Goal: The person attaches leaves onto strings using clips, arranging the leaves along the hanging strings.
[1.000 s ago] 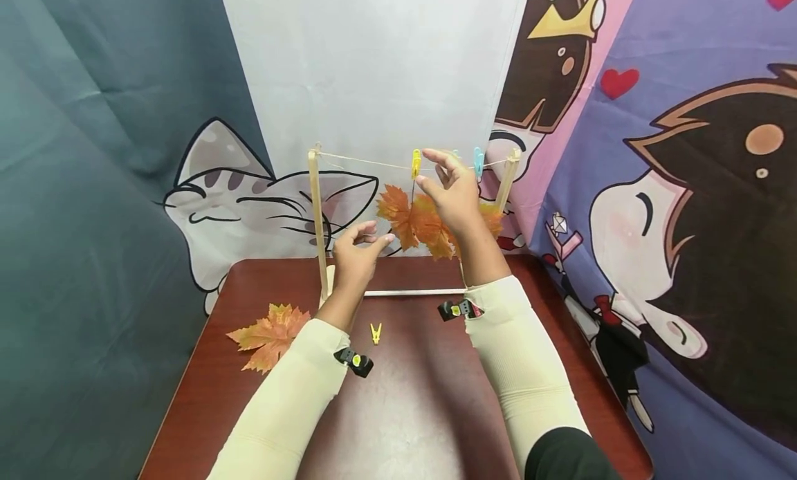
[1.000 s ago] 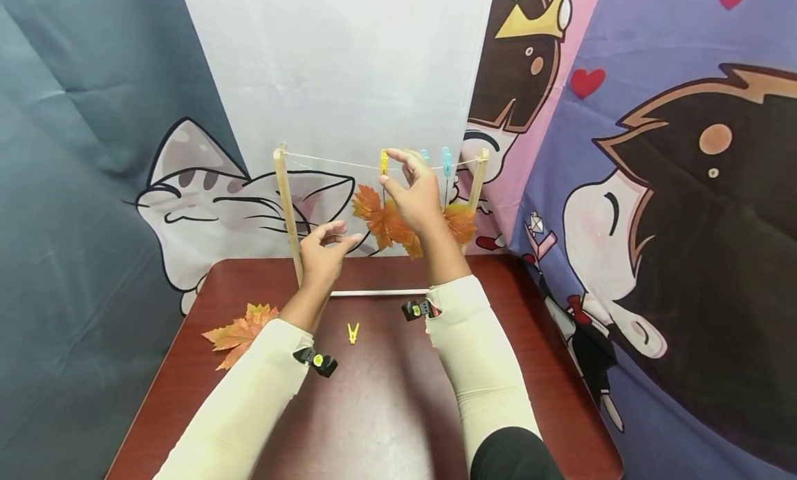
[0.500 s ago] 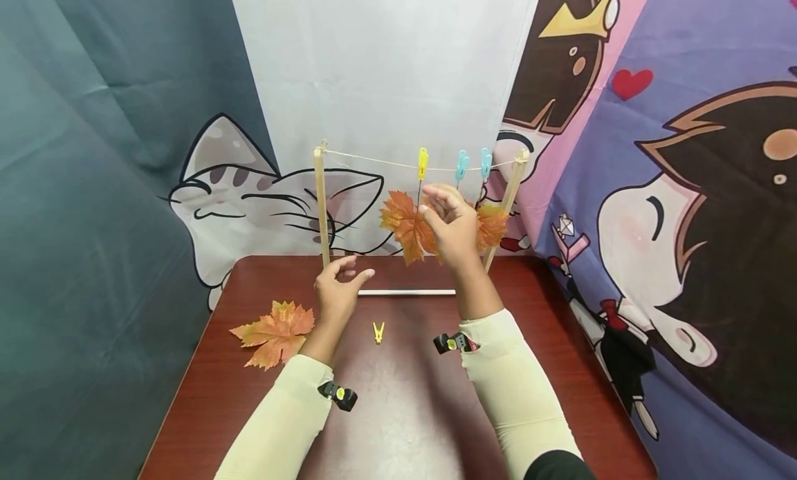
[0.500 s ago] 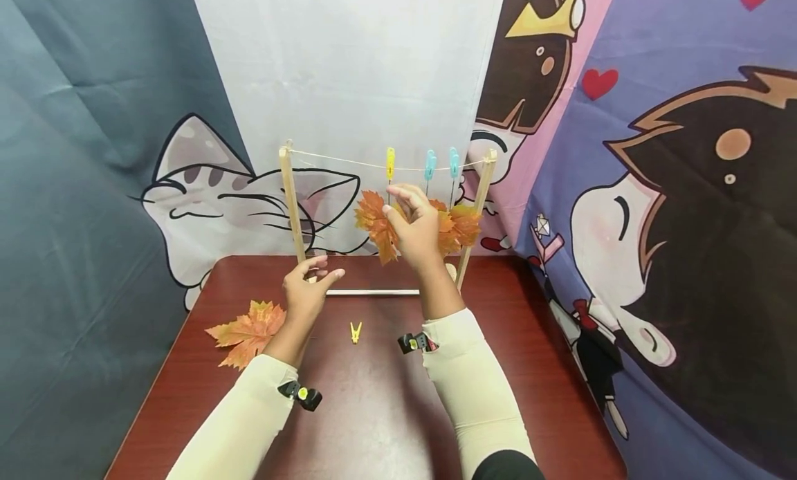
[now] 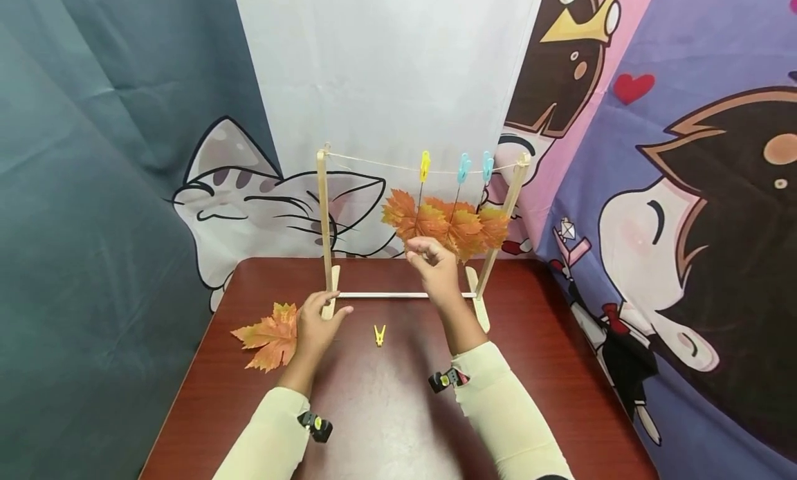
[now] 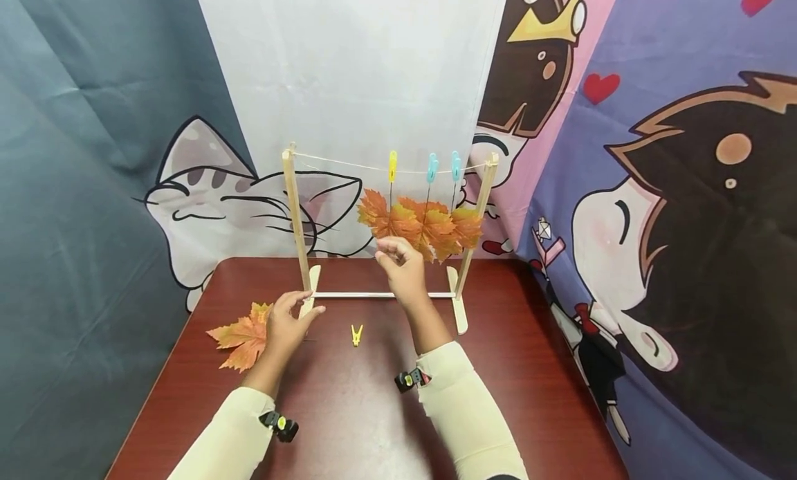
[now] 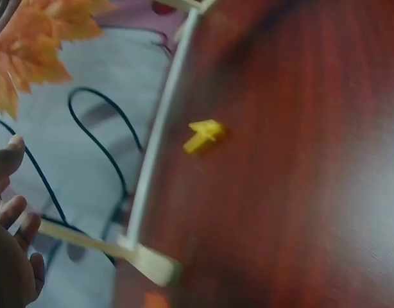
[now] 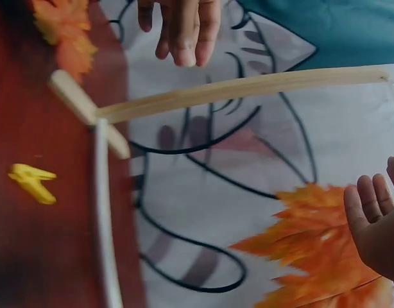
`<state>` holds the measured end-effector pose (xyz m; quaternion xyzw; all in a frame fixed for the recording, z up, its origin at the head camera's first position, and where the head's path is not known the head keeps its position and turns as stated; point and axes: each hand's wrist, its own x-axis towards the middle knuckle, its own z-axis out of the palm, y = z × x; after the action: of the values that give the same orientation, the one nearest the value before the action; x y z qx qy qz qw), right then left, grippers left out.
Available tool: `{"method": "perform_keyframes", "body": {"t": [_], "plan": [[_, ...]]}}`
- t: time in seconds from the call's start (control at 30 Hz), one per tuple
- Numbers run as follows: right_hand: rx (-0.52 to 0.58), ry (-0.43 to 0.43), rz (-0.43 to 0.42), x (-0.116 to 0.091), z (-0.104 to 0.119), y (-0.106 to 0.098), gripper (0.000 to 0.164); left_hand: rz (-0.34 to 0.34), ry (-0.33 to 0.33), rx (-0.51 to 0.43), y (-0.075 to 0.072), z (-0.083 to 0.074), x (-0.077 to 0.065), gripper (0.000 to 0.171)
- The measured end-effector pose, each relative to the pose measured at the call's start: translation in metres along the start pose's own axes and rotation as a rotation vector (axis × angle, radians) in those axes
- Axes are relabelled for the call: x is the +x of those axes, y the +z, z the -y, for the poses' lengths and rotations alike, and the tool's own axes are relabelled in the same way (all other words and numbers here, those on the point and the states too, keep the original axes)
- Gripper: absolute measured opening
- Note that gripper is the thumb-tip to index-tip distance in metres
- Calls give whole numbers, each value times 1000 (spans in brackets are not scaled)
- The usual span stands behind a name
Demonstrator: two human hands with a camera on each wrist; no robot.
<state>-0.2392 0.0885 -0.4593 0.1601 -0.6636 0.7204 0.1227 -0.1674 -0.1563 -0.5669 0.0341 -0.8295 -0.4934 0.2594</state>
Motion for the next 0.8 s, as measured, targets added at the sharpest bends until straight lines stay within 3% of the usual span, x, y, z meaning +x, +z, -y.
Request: {"method": "perform_keyframes", "body": {"t": [0.13,0.27,0.4,0.53,0.7,0.8], "plan": [[29,108,-18,-15,-17,2,24,15,-39,37,-8,21,-15,47],[71,220,-69,-26,-36,3,22,59,-84,64,-12,38,-22,44],[98,324,-109,-40,-54,6,23,113,-117,151,-16,53,-28,41],[115,396,-122,-52,-73,11,27,143,-84,235,-22,67,-34,46],[-8,461,-121,-68,-95,16,25,188,8,354,-26,81,-37,45],[-80,480,-126,-80,-110,25,20,216,25,421,-28,89,-37,44]]}}
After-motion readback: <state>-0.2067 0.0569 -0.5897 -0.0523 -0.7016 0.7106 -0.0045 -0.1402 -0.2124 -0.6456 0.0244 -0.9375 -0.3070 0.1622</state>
